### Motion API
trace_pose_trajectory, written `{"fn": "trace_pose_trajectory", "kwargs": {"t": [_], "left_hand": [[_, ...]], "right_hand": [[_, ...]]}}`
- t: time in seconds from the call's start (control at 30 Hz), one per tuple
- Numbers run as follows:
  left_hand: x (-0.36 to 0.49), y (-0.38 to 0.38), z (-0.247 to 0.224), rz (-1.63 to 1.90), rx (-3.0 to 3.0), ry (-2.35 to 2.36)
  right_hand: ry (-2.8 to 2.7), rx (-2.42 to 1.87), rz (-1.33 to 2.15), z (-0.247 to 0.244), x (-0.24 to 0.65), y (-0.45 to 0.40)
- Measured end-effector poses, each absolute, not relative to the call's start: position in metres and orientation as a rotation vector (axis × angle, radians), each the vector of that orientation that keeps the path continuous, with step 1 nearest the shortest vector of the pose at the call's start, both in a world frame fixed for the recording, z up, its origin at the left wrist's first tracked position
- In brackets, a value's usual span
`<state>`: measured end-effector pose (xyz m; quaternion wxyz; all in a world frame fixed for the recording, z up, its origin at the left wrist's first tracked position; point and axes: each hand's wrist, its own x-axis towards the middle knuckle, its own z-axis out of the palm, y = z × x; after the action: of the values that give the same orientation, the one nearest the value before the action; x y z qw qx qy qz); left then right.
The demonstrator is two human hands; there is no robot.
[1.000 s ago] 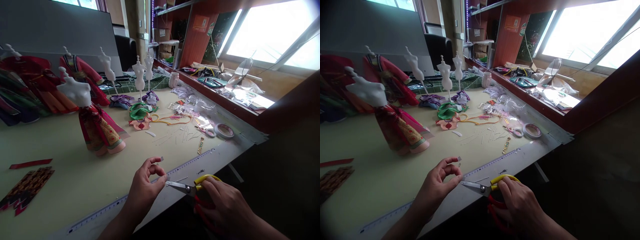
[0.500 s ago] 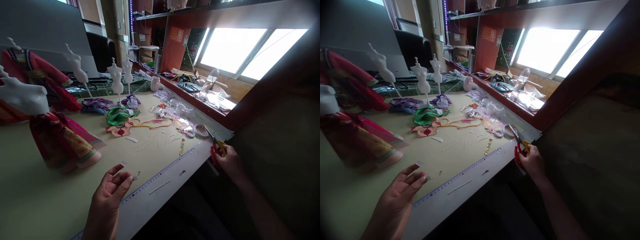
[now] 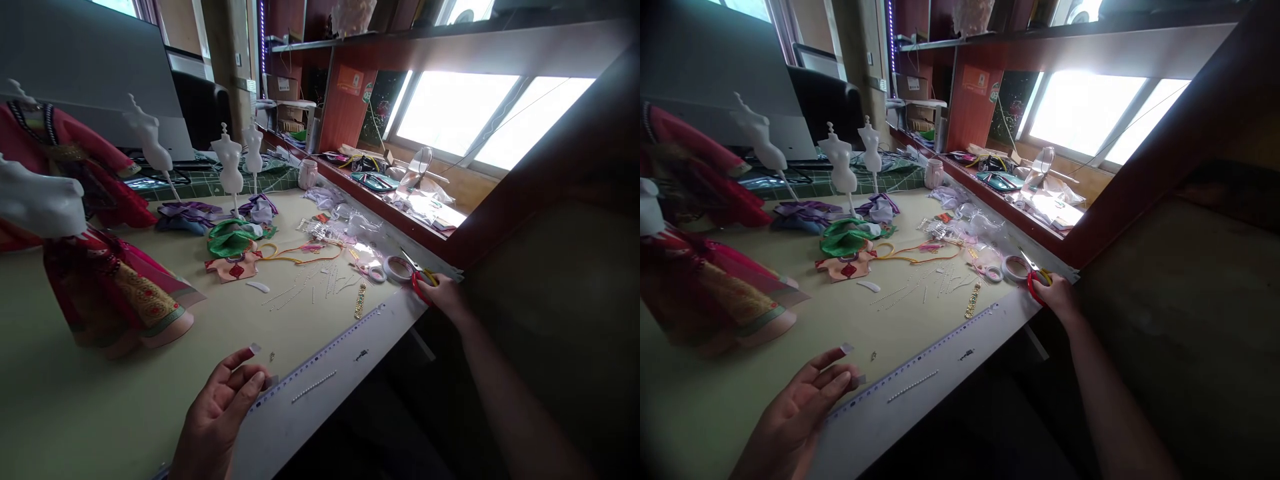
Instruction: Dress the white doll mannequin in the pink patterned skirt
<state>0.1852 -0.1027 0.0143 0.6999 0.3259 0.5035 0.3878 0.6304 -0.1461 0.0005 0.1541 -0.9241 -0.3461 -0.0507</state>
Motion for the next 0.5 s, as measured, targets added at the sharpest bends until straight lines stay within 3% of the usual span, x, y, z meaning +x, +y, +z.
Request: {"fn": "trace_pose_trajectory", "kwargs": {"t": [0.27,0.5], "left_hand": [[0.192,-0.105,0.010,0.903,0.709,1.127],[0.183,-0.102,0.013,0.835,0.710,1.104]], "right_hand": [[-0.978,-2.572,-0.159,0.003,0.638,-0.118],[-0.944,-2.577,-0.056,-0.001,0.648,-0.147]]}}
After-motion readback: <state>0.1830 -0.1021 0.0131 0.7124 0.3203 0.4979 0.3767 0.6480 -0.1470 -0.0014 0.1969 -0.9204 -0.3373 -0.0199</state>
